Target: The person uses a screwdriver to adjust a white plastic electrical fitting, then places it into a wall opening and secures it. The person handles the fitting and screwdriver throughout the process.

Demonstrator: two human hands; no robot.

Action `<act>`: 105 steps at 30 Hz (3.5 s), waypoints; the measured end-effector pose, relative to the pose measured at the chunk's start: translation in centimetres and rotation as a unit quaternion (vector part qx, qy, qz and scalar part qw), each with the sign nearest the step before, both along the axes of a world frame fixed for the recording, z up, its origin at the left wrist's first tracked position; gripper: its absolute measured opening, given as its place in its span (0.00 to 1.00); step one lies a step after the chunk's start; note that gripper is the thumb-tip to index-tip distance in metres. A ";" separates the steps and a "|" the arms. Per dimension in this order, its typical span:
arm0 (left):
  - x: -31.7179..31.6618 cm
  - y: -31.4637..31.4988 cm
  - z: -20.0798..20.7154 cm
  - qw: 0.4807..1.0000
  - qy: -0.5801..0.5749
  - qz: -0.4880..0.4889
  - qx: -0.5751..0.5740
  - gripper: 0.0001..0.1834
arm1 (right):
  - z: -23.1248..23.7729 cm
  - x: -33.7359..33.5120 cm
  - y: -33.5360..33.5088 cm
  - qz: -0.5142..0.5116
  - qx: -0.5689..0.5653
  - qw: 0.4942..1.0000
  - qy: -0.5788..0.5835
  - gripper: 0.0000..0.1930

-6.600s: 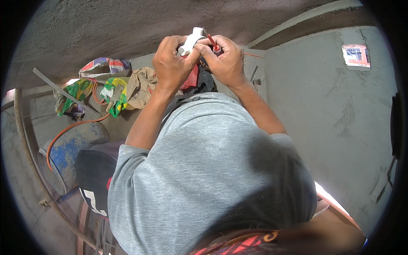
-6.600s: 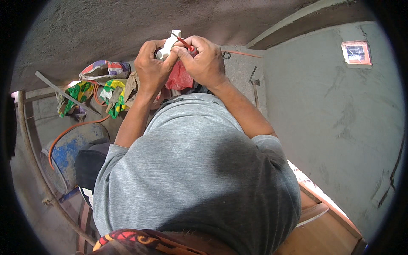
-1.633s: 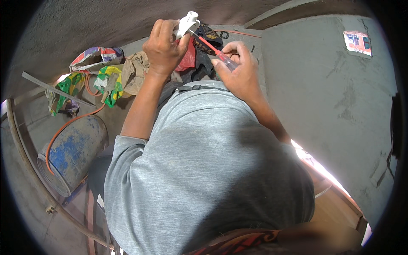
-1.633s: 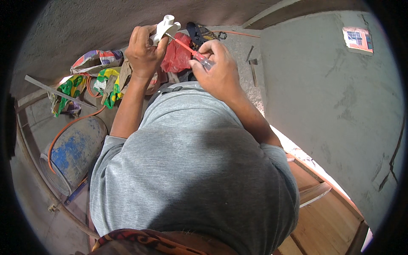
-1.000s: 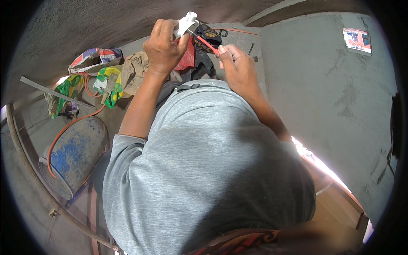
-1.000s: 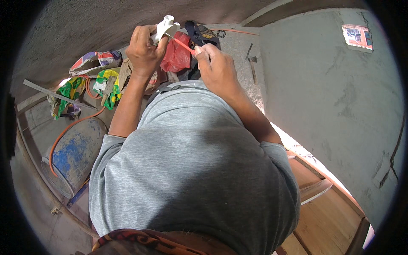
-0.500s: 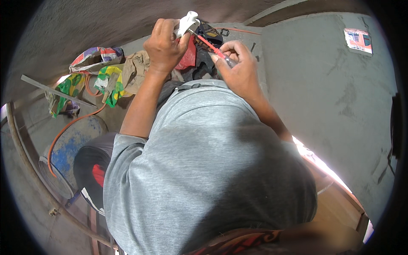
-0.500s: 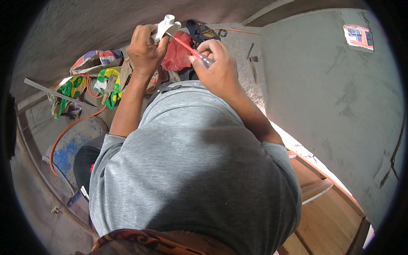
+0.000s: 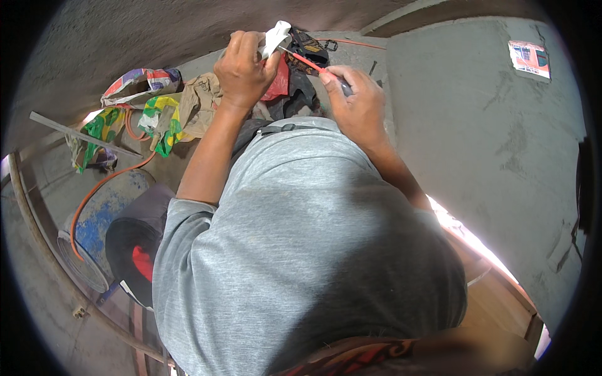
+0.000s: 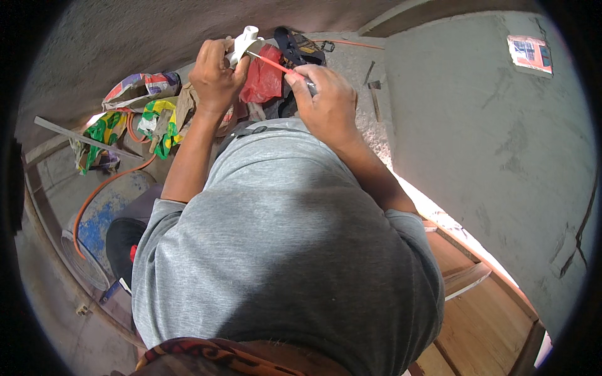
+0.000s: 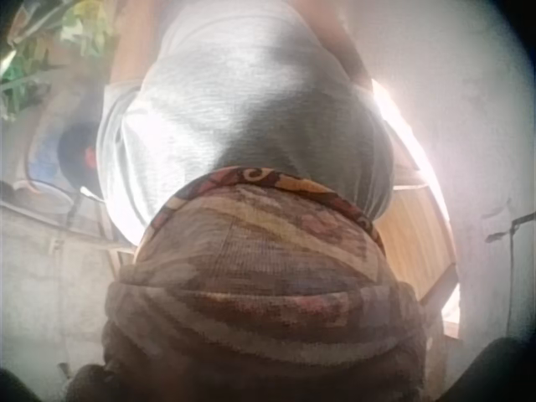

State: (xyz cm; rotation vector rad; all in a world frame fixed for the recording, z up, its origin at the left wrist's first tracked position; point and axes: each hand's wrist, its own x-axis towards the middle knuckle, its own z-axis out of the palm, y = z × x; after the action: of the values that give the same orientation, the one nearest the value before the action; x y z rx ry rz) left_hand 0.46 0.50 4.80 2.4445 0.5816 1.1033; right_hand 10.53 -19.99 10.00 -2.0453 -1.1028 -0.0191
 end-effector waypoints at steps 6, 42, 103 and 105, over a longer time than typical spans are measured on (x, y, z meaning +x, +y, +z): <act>0.5 0.1 -0.1 1.000 -0.021 -0.015 -0.011 0.18 | 0.4 0.6 0.0 -0.037 -0.122 0.900 0.418 0.13; 0.3 -0.8 -2.5 0.999 -0.019 -0.023 -0.038 0.17 | -1.2 2.8 -0.9 0.024 -0.149 0.841 0.520 0.13; 4.9 -8.8 -0.6 0.481 -0.232 -0.180 -0.826 0.17 | -7.8 6.8 0.6 0.100 -0.071 0.962 0.244 0.16; 4.7 -8.7 -1.8 0.457 -0.252 -0.192 -0.831 0.18 | -7.5 6.4 0.4 0.096 -0.074 0.969 0.215 0.16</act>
State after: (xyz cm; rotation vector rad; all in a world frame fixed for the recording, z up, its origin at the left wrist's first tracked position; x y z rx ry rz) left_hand 5.18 -8.24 2.99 0.3580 0.4175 0.3859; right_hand 16.91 -19.54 2.48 -1.9343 -1.0391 0.5933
